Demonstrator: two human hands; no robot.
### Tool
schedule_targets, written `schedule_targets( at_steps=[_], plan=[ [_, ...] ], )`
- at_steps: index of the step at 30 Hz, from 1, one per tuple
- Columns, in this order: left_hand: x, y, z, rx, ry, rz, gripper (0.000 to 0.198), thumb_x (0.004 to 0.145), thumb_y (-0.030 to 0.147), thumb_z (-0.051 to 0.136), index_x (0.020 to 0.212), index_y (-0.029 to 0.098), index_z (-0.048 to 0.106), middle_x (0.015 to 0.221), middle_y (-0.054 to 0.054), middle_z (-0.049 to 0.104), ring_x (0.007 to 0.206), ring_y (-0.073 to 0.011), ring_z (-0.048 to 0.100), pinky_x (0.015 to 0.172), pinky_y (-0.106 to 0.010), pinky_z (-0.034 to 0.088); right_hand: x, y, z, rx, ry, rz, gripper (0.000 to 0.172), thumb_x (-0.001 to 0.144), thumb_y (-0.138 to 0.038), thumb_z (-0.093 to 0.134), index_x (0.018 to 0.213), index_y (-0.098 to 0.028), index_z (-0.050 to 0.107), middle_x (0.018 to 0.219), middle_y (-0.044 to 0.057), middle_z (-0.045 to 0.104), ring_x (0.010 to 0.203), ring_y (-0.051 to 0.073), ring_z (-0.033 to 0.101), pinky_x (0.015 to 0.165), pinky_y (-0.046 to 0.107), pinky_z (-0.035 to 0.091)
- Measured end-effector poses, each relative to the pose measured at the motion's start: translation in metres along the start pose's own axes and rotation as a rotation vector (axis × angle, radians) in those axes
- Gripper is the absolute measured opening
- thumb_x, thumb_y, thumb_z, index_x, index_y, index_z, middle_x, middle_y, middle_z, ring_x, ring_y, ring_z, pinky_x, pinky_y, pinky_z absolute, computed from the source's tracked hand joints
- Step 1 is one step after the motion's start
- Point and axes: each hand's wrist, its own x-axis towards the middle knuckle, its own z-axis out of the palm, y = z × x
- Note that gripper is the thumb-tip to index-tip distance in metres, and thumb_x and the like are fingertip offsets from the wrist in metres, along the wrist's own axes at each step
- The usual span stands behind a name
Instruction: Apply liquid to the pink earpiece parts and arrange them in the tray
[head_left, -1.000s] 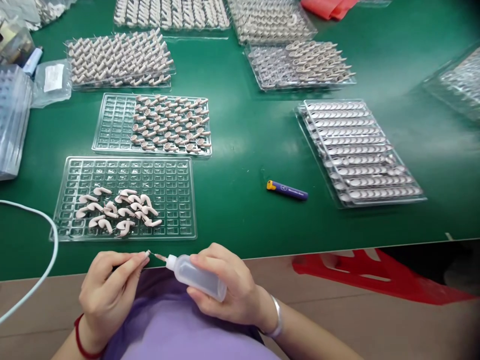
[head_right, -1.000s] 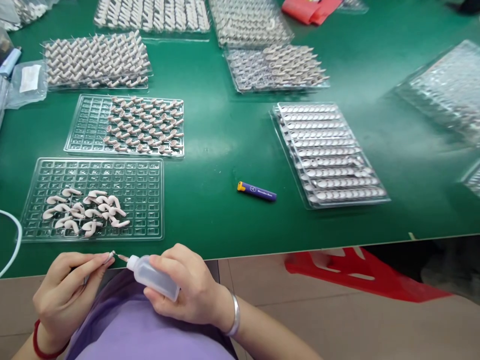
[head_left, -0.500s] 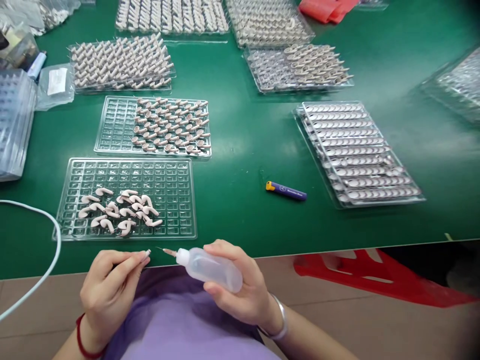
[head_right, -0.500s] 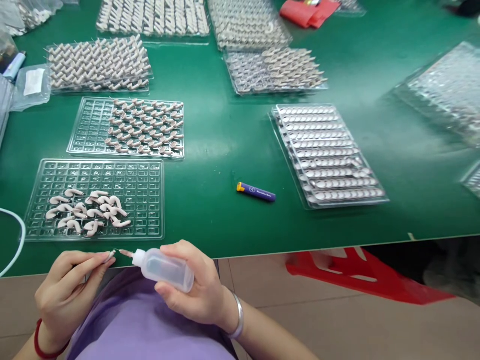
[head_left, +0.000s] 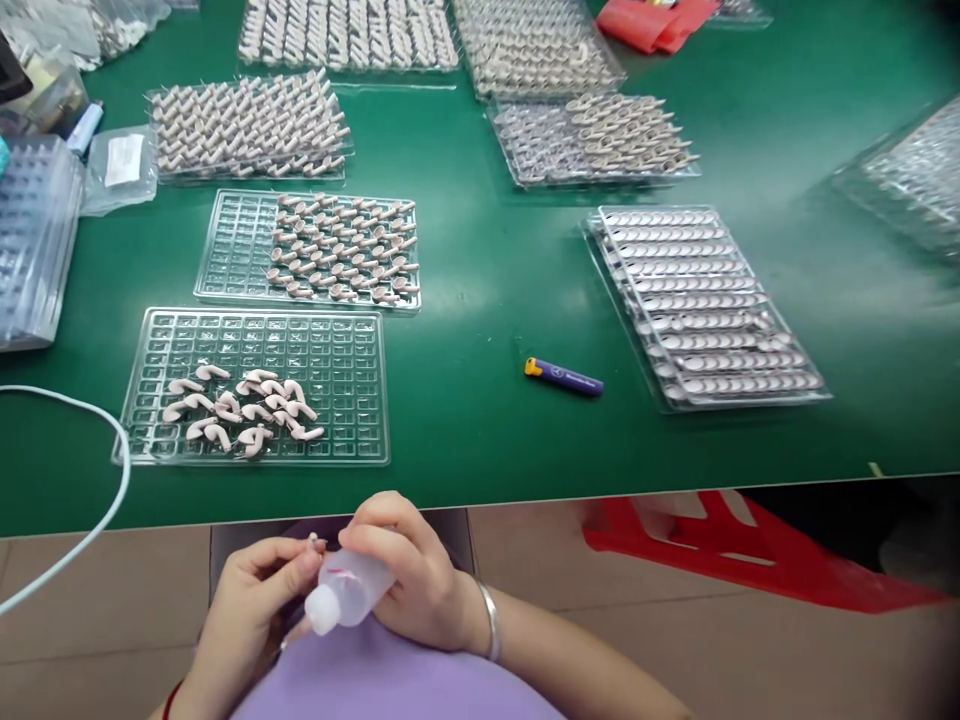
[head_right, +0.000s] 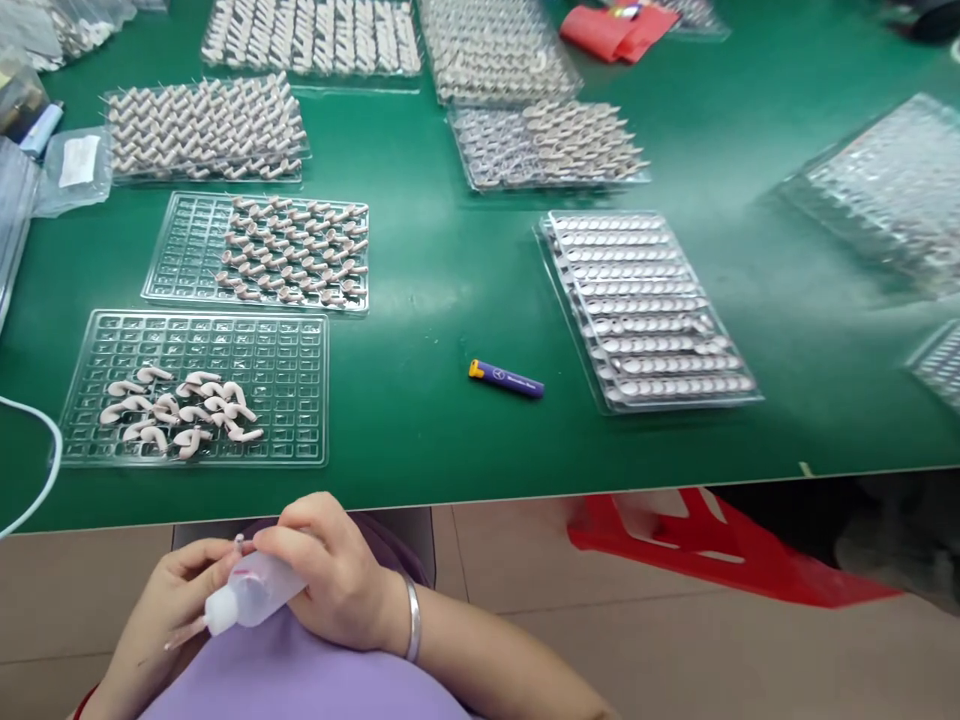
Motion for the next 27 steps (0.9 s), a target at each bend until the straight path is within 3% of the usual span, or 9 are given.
schedule_targets(
  at_steps=[3, 8, 21, 27],
  plan=[
    [0.004, -0.001, 0.008, -0.122, 0.079, -0.204, 0.045, 0.044, 0.058, 0.087, 0.060, 0.019, 0.075, 0.047, -0.001, 0.059, 0.037, -0.0066, 0.040, 0.033, -0.019, 0.029, -0.003, 0.004, 0.003, -0.081, 0.014, -0.060, 0.032, 0.088, -0.010, 0.057, 0.118, -0.020, 0.053, 0.087, 0.006, 0.055, 0.072, 0.018, 0.055, 0.062, 0.032, 0.052],
    [0.008, 0.004, 0.015, -0.206, 0.134, -0.359, 0.052, 0.035, 0.055, 0.091, 0.063, 0.014, 0.075, 0.055, -0.002, 0.060, 0.044, -0.0042, 0.038, 0.042, -0.018, 0.031, -0.006, 0.007, 0.003, -0.152, 0.042, -0.047, 0.026, 0.088, -0.009, 0.058, 0.112, -0.018, 0.055, 0.084, 0.006, 0.055, 0.071, 0.018, 0.054, 0.062, 0.033, 0.049],
    [0.014, -0.007, 0.009, -0.158, 0.060, -0.320, 0.046, 0.044, 0.055, 0.089, 0.064, 0.015, 0.077, 0.050, 0.000, 0.054, 0.042, -0.0027, 0.030, 0.041, -0.017, 0.024, -0.007, 0.007, 0.002, -0.194, 0.016, -0.027, 0.024, 0.088, -0.010, 0.056, 0.111, -0.018, 0.055, 0.084, 0.006, 0.056, 0.071, 0.018, 0.054, 0.062, 0.033, 0.050],
    [0.014, -0.004, 0.009, -0.103, 0.089, -0.332, 0.049, 0.044, 0.057, 0.088, 0.065, 0.014, 0.076, 0.046, 0.000, 0.052, 0.041, -0.0045, 0.032, 0.041, -0.019, 0.024, -0.006, 0.007, 0.002, -0.216, 0.027, -0.029, 0.023, 0.090, -0.013, 0.055, 0.113, -0.021, 0.055, 0.082, 0.004, 0.057, 0.069, 0.017, 0.055, 0.062, 0.032, 0.051]
  ],
)
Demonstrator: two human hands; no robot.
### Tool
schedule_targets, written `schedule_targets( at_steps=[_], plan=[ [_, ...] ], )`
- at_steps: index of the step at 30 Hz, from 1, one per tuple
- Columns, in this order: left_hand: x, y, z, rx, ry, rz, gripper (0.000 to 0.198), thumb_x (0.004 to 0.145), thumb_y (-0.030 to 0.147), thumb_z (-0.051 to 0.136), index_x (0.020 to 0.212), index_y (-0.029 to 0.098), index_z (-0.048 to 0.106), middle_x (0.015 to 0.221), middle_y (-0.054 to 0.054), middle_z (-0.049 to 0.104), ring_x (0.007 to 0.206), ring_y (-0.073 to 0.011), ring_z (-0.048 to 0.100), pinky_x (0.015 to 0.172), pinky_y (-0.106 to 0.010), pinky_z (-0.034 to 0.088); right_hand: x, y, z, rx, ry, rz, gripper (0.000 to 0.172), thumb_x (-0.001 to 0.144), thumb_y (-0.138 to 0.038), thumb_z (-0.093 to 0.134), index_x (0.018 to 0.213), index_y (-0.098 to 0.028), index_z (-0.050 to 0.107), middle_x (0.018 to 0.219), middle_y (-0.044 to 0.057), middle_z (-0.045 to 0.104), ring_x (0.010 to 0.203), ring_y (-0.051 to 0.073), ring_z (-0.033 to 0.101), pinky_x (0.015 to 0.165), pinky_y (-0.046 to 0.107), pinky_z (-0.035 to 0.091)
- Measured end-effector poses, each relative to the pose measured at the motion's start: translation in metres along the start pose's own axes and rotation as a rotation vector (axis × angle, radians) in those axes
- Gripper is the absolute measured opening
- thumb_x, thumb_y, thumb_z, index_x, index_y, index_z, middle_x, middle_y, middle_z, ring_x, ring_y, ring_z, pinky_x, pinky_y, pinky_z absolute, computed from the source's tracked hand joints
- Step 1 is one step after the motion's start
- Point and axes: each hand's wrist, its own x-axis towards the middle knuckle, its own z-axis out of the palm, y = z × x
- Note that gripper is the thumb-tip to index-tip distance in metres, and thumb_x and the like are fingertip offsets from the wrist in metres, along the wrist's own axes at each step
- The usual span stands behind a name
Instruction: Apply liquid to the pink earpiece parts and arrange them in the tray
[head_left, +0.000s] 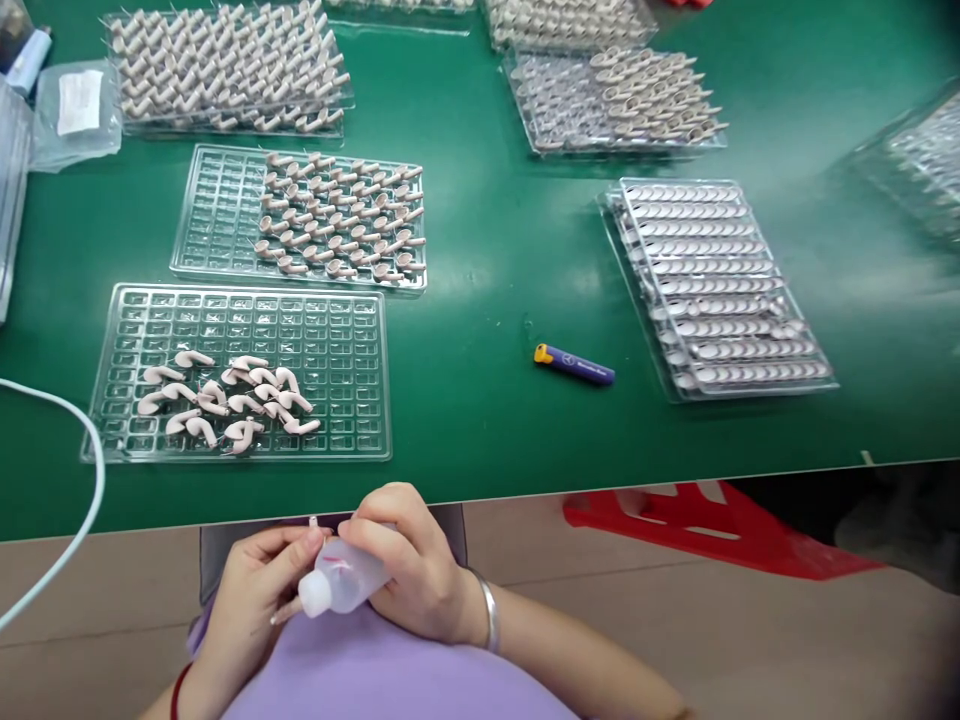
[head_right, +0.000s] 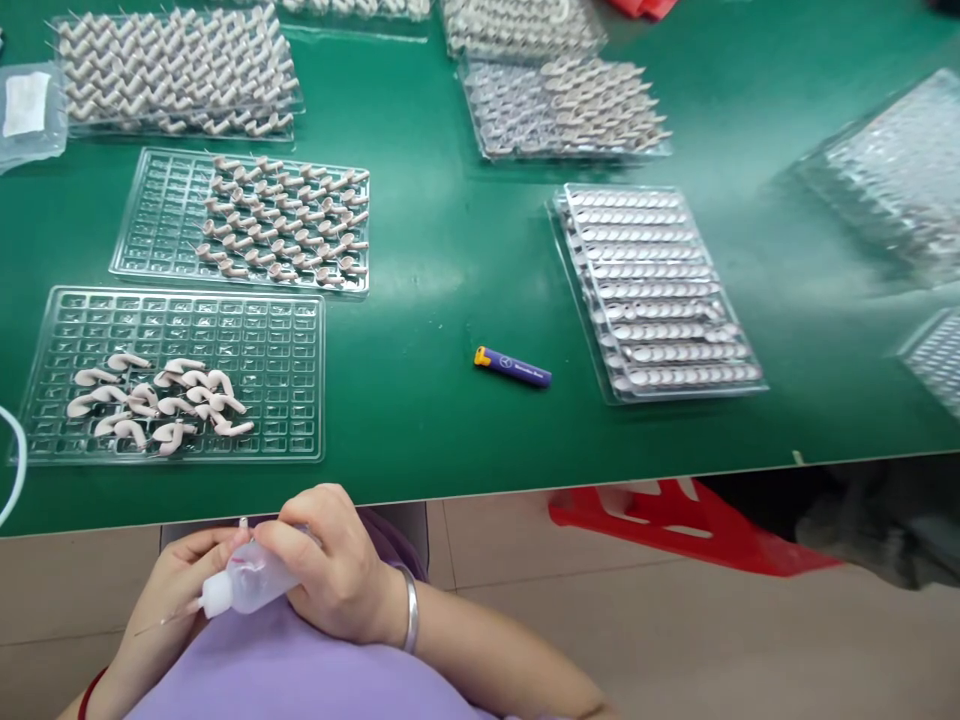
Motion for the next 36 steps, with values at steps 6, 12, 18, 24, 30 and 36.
schedule_targets(
  at_steps=[6, 12, 18, 24, 30, 36],
  plan=[
    [-0.003, 0.005, 0.002, 0.073, 0.020, 0.005, 0.053, 0.044, 0.061, 0.085, 0.064, 0.013, 0.076, 0.046, 0.000, 0.050, 0.042, -0.0056, 0.033, 0.040, -0.020, 0.023, 0.002, -0.001, 0.000, 0.004, -0.004, -0.010, 0.019, 0.091, -0.013, 0.056, 0.109, -0.019, 0.056, 0.079, 0.004, 0.056, 0.069, 0.017, 0.055, 0.062, 0.032, 0.050],
    [-0.002, 0.006, 0.001, 0.116, 0.020, 0.015, 0.052, 0.045, 0.061, 0.085, 0.065, 0.014, 0.076, 0.048, 0.000, 0.049, 0.046, -0.0073, 0.036, 0.042, -0.020, 0.027, 0.001, -0.001, -0.001, 0.014, -0.005, -0.002, 0.022, 0.089, -0.012, 0.057, 0.111, -0.019, 0.058, 0.080, 0.004, 0.057, 0.070, 0.018, 0.055, 0.064, 0.032, 0.049],
    [0.000, -0.001, -0.004, 0.135, 0.000, 0.066, 0.045, 0.055, 0.056, 0.083, 0.068, 0.014, 0.075, 0.056, -0.001, 0.054, 0.049, -0.0081, 0.039, 0.044, -0.020, 0.031, 0.003, -0.002, -0.002, -0.005, -0.023, -0.018, 0.019, 0.090, -0.010, 0.055, 0.107, -0.016, 0.059, 0.081, 0.005, 0.055, 0.072, 0.017, 0.054, 0.065, 0.032, 0.049],
    [-0.001, 0.009, -0.001, 0.126, -0.056, 0.089, 0.040, 0.058, 0.054, 0.082, 0.064, 0.015, 0.074, 0.056, -0.002, 0.058, 0.051, -0.0104, 0.045, 0.048, -0.021, 0.039, 0.002, -0.001, -0.002, 0.010, -0.030, -0.029, 0.025, 0.089, -0.010, 0.055, 0.113, -0.019, 0.057, 0.082, 0.005, 0.055, 0.070, 0.018, 0.053, 0.064, 0.033, 0.050],
    [-0.018, 0.028, -0.012, 0.571, -0.023, 0.437, 0.023, 0.068, 0.045, 0.077, 0.071, 0.022, 0.078, 0.072, -0.008, 0.073, 0.065, -0.0206, 0.065, 0.062, -0.026, 0.050, 0.008, 0.005, -0.027, 0.211, 0.028, 0.211, 0.033, 0.082, -0.016, 0.070, 0.110, -0.023, 0.054, 0.091, 0.005, 0.057, 0.079, 0.019, 0.058, 0.066, 0.032, 0.053],
    [-0.030, 0.033, -0.013, 0.859, 0.153, 1.088, 0.005, 0.075, 0.028, 0.075, 0.079, 0.028, 0.076, 0.070, -0.002, 0.072, 0.059, -0.0153, 0.063, 0.057, -0.022, 0.049, 0.028, 0.021, -0.046, 0.245, 0.141, 0.354, 0.022, 0.084, -0.021, 0.068, 0.102, -0.023, 0.056, 0.092, 0.004, 0.060, 0.082, 0.020, 0.060, 0.075, 0.036, 0.052]
  ],
)
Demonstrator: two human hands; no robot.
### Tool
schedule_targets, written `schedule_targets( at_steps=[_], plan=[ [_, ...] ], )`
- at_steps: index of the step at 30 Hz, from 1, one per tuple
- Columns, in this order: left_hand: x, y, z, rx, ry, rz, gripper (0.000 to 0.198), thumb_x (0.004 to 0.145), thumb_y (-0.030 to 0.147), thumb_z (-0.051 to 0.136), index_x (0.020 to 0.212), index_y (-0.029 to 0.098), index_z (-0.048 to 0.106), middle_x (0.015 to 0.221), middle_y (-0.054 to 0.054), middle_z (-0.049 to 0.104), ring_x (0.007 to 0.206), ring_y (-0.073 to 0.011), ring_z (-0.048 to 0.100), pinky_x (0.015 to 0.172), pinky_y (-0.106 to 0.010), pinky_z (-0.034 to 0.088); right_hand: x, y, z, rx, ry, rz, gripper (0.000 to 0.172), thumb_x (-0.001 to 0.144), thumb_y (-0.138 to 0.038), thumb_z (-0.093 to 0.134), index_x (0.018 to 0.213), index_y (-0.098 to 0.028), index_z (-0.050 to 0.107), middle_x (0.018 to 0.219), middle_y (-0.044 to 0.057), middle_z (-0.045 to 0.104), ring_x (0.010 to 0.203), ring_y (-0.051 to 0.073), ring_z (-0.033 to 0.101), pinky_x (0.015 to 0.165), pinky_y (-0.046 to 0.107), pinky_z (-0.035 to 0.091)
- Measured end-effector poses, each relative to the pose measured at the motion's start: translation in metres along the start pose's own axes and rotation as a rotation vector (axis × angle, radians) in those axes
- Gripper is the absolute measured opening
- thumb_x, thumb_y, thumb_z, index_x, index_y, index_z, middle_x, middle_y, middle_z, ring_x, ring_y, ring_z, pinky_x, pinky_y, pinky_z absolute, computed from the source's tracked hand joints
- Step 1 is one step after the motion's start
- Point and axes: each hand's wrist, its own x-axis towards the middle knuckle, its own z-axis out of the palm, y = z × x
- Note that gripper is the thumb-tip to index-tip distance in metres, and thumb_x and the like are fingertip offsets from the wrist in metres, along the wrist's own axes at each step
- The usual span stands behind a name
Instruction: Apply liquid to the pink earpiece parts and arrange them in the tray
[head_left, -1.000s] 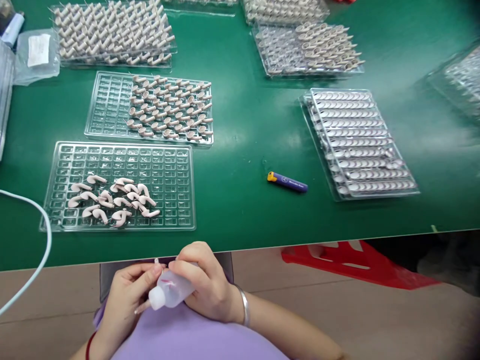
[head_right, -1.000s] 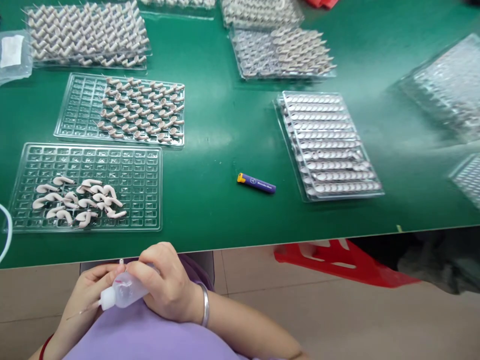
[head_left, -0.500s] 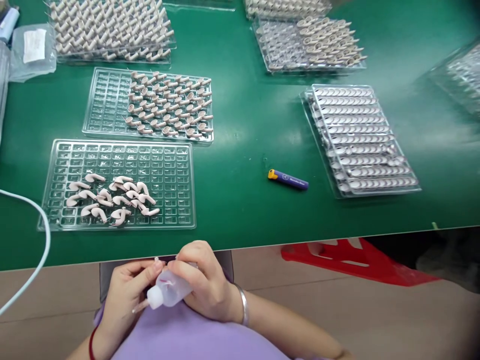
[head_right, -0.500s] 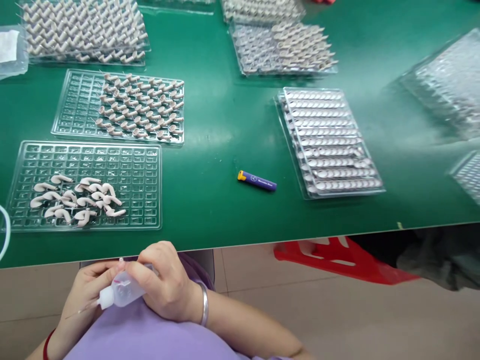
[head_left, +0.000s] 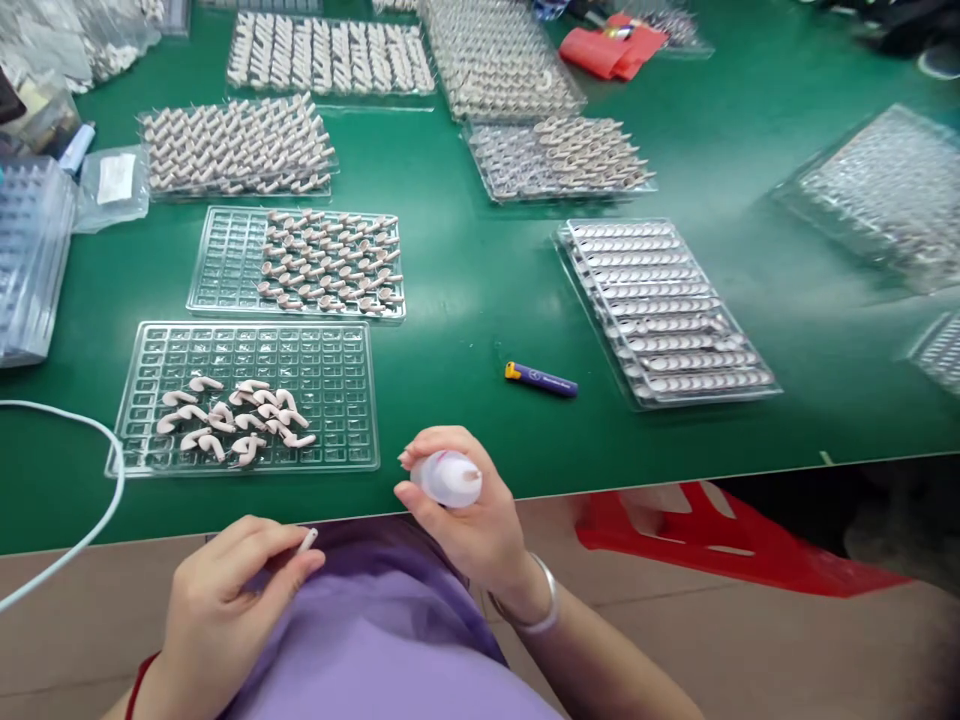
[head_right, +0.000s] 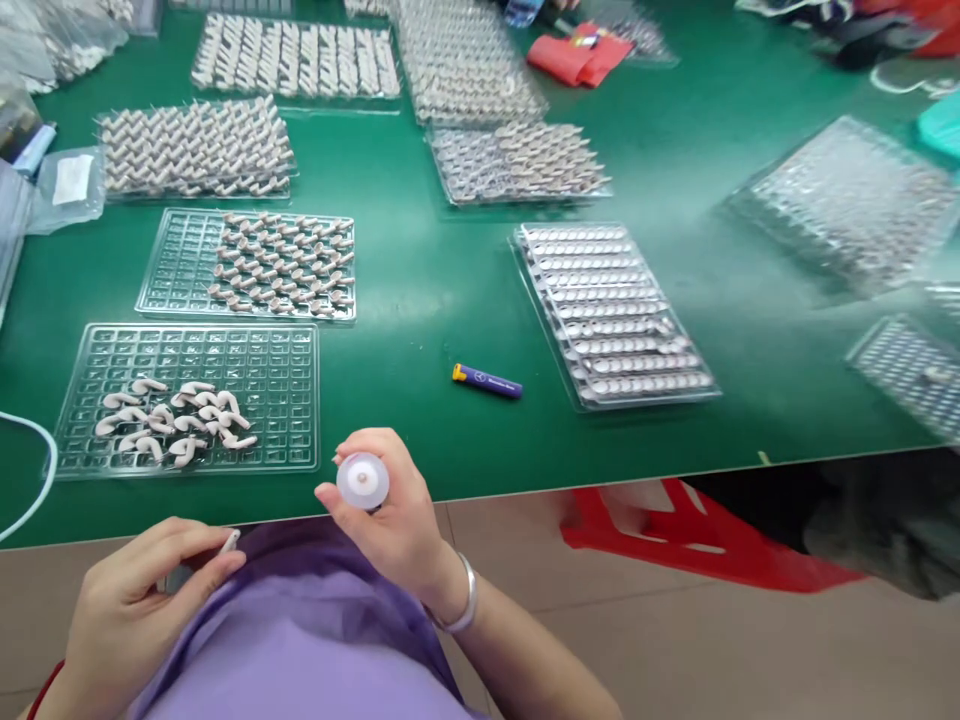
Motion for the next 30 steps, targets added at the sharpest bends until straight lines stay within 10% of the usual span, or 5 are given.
schedule_targets(
  at_steps=[4, 9, 16, 24, 30],
  plan=[
    [0.021, 0.010, -0.005, 0.095, 0.019, 0.194, 0.008, 0.077, 0.023, 0.074, 0.085, 0.026, 0.074, 0.074, 0.000, 0.070, 0.062, -0.0134, 0.064, 0.058, -0.021, 0.050, 0.034, 0.005, -0.014, 0.004, -0.018, 0.070, 0.021, 0.085, -0.026, 0.067, 0.103, -0.023, 0.057, 0.101, 0.005, 0.065, 0.089, 0.020, 0.065, 0.079, 0.036, 0.053],
    [0.104, 0.020, -0.028, 0.250, 0.089, 0.462, 0.006, 0.084, 0.025, 0.068, 0.084, 0.024, 0.073, 0.083, 0.000, 0.070, 0.073, -0.0141, 0.064, 0.071, -0.024, 0.050, 0.102, 0.018, -0.031, -0.075, -0.120, 0.109, 0.028, 0.083, -0.037, 0.066, 0.103, -0.021, 0.057, 0.100, 0.006, 0.068, 0.087, 0.022, 0.065, 0.073, 0.033, 0.053],
    [0.216, -0.007, -0.065, 0.436, 0.207, 0.323, 0.020, 0.085, 0.035, 0.060, 0.087, 0.022, 0.075, 0.085, -0.004, 0.067, 0.080, -0.0205, 0.062, 0.074, -0.031, 0.047, 0.166, 0.041, -0.038, -0.224, -0.145, 0.014, 0.030, 0.082, -0.046, 0.060, 0.094, -0.020, 0.051, 0.088, 0.004, 0.064, 0.076, 0.020, 0.060, 0.068, 0.031, 0.049],
    [0.248, -0.049, -0.091, 0.381, 0.138, 0.139, 0.026, 0.072, 0.044, 0.065, 0.080, 0.020, 0.073, 0.082, -0.006, 0.073, 0.074, -0.0213, 0.065, 0.071, -0.031, 0.050, 0.165, 0.044, -0.032, -0.269, -0.258, -0.025, 0.025, 0.079, -0.040, 0.061, 0.092, -0.020, 0.052, 0.087, 0.005, 0.066, 0.077, 0.022, 0.060, 0.069, 0.032, 0.047],
    [0.253, -0.044, -0.075, 0.317, 0.025, 0.197, 0.041, 0.074, 0.057, 0.062, 0.085, 0.018, 0.072, 0.088, -0.008, 0.075, 0.081, -0.0223, 0.068, 0.078, -0.031, 0.054, 0.158, 0.046, -0.049, -0.326, -0.224, -0.004, 0.024, 0.082, -0.041, 0.060, 0.092, -0.021, 0.052, 0.086, 0.004, 0.066, 0.074, 0.021, 0.059, 0.066, 0.032, 0.045]
  ],
)
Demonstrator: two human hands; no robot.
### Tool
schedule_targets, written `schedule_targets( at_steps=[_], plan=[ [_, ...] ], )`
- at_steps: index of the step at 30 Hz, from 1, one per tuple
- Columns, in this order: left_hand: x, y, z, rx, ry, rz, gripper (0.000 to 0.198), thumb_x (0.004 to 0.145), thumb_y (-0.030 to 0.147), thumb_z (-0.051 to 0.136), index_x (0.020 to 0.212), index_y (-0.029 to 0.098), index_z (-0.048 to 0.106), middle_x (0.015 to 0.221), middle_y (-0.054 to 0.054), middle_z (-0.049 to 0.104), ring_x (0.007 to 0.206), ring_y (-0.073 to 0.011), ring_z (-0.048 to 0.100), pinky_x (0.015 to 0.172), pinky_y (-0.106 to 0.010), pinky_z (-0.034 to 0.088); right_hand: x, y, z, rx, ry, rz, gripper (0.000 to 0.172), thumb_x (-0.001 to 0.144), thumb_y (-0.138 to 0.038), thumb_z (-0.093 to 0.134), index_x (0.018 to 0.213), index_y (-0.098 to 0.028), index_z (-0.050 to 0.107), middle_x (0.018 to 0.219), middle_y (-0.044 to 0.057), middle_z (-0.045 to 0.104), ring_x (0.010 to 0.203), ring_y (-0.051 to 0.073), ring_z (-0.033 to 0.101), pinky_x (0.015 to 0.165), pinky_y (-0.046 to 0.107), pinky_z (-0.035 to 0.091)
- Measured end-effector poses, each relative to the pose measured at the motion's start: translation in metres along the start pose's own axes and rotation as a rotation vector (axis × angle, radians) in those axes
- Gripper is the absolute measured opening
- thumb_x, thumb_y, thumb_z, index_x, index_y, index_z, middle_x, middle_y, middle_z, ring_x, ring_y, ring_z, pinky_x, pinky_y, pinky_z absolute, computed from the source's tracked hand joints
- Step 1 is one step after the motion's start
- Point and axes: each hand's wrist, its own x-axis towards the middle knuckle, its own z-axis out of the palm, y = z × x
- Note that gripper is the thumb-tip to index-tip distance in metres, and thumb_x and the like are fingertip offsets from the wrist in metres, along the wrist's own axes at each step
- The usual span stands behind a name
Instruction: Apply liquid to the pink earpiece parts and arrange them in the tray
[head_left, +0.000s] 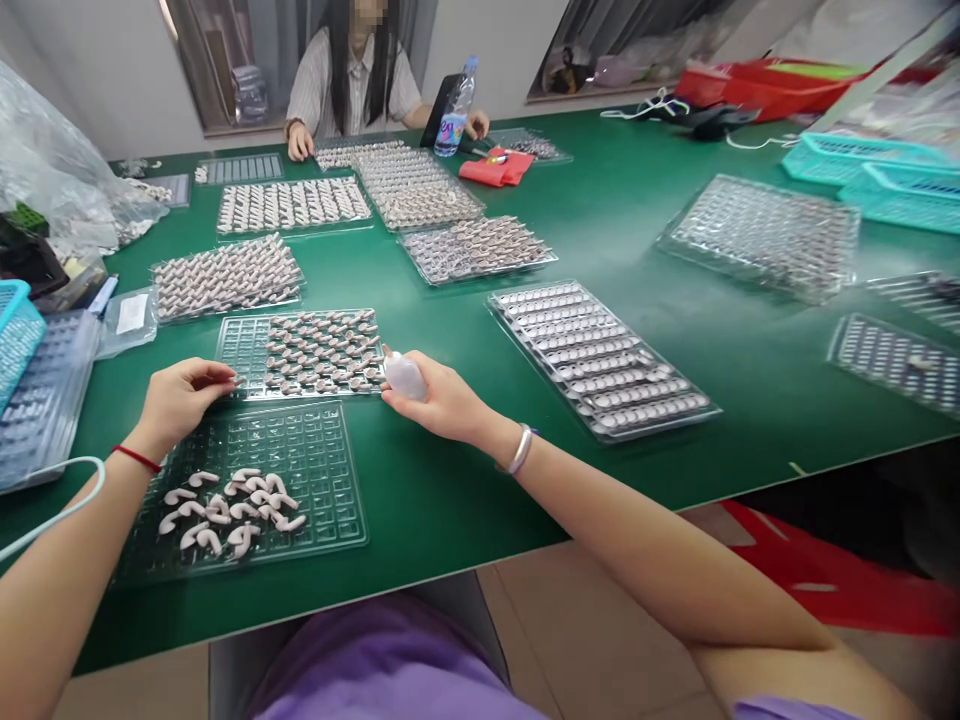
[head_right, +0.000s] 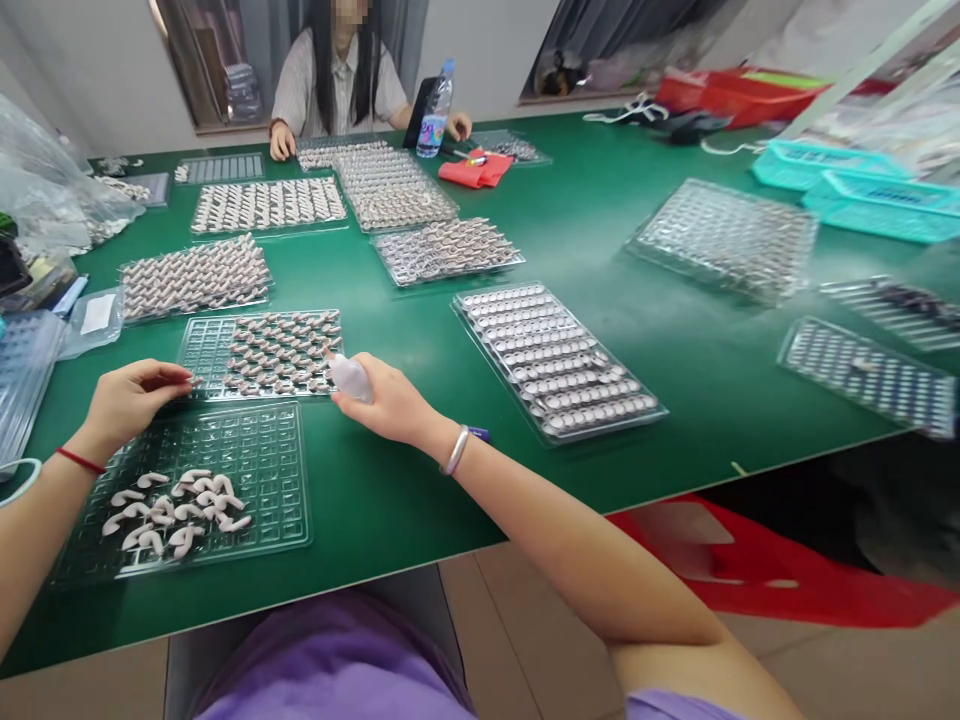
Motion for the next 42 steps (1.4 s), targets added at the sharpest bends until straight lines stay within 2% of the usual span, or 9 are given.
schedule_targets(
  at_steps=[8, 15, 21, 24, 29, 33, 36, 38, 42],
  plan=[
    [0.002, 0.028, 0.019, 0.170, -0.124, 0.219, 0.036, 0.081, 0.053, 0.053, 0.083, 0.024, 0.075, 0.092, -0.005, 0.076, 0.084, -0.0237, 0.068, 0.078, -0.031, 0.049, -0.013, 0.007, -0.013, -0.041, 0.063, 0.038, 0.026, 0.082, -0.044, 0.060, 0.088, -0.021, 0.051, 0.083, 0.003, 0.064, 0.071, 0.020, 0.059, 0.065, 0.031, 0.045],
    [-0.007, 0.036, 0.016, 0.337, -0.156, 0.303, 0.033, 0.083, 0.039, 0.047, 0.091, 0.024, 0.075, 0.094, -0.007, 0.076, 0.085, -0.0253, 0.068, 0.072, -0.032, 0.045, -0.015, 0.007, -0.009, 0.007, 0.067, 0.063, 0.028, 0.081, -0.045, 0.061, 0.090, -0.021, 0.050, 0.087, 0.005, 0.067, 0.074, 0.022, 0.061, 0.067, 0.032, 0.046],
    [-0.013, 0.050, 0.004, 0.368, -0.166, 0.319, 0.034, 0.086, 0.042, 0.045, 0.088, 0.022, 0.073, 0.093, -0.006, 0.075, 0.079, -0.0224, 0.066, 0.065, -0.029, 0.043, -0.019, 0.004, -0.009, 0.045, 0.083, 0.077, 0.028, 0.081, -0.046, 0.062, 0.089, -0.021, 0.052, 0.085, 0.005, 0.068, 0.075, 0.023, 0.063, 0.068, 0.033, 0.047],
    [-0.026, 0.055, -0.007, 0.313, -0.183, 0.218, 0.035, 0.085, 0.050, 0.050, 0.081, 0.022, 0.071, 0.084, -0.004, 0.073, 0.070, -0.0194, 0.062, 0.062, -0.028, 0.041, -0.027, -0.002, -0.010, 0.105, 0.111, 0.079, 0.028, 0.082, -0.046, 0.063, 0.091, -0.021, 0.053, 0.087, 0.005, 0.068, 0.076, 0.023, 0.062, 0.069, 0.033, 0.047],
    [-0.057, 0.060, -0.015, 0.356, -0.524, -0.098, 0.035, 0.080, 0.057, 0.055, 0.072, 0.026, 0.069, 0.074, 0.001, 0.071, 0.067, -0.0205, 0.061, 0.056, -0.028, 0.037, -0.053, -0.023, -0.001, 0.233, 0.055, 0.070, 0.026, 0.085, -0.042, 0.065, 0.093, -0.021, 0.053, 0.081, 0.001, 0.060, 0.065, 0.016, 0.055, 0.059, 0.028, 0.045],
    [-0.068, 0.064, -0.015, 0.398, -0.613, -0.167, 0.033, 0.081, 0.055, 0.056, 0.073, 0.024, 0.066, 0.077, 0.000, 0.071, 0.071, -0.0211, 0.062, 0.057, -0.028, 0.036, -0.074, -0.042, 0.013, 0.337, -0.068, 0.092, 0.027, 0.086, -0.039, 0.064, 0.101, -0.021, 0.051, 0.086, 0.001, 0.054, 0.068, 0.014, 0.052, 0.061, 0.026, 0.045],
    [-0.067, 0.063, -0.016, 0.329, -0.587, -0.173, 0.029, 0.081, 0.051, 0.058, 0.073, 0.024, 0.065, 0.074, 0.001, 0.071, 0.068, -0.0195, 0.062, 0.057, -0.028, 0.038, -0.087, -0.052, 0.022, 0.446, -0.188, 0.166, 0.040, 0.086, -0.034, 0.063, 0.119, -0.022, 0.042, 0.088, 0.001, 0.053, 0.067, 0.013, 0.051, 0.059, 0.025, 0.046],
    [-0.071, 0.062, -0.017, 0.281, -0.490, -0.165, 0.028, 0.082, 0.050, 0.058, 0.075, 0.024, 0.065, 0.072, 0.002, 0.070, 0.065, -0.0182, 0.062, 0.057, -0.027, 0.040, -0.097, -0.056, 0.029, 0.478, -0.249, 0.188, 0.047, 0.087, -0.029, 0.061, 0.126, -0.024, 0.036, 0.092, 0.002, 0.053, 0.066, 0.012, 0.051, 0.056, 0.023, 0.046],
    [-0.108, 0.069, -0.007, 0.201, -0.074, 0.051, 0.021, 0.088, 0.042, 0.060, 0.083, 0.023, 0.067, 0.077, 0.002, 0.072, 0.066, -0.0151, 0.065, 0.062, -0.025, 0.047, -0.120, -0.061, 0.046, 0.424, -0.132, 0.130, 0.048, 0.084, -0.023, 0.064, 0.124, -0.025, 0.037, 0.098, 0.003, 0.056, 0.073, 0.014, 0.054, 0.062, 0.023, 0.048]
  ],
)
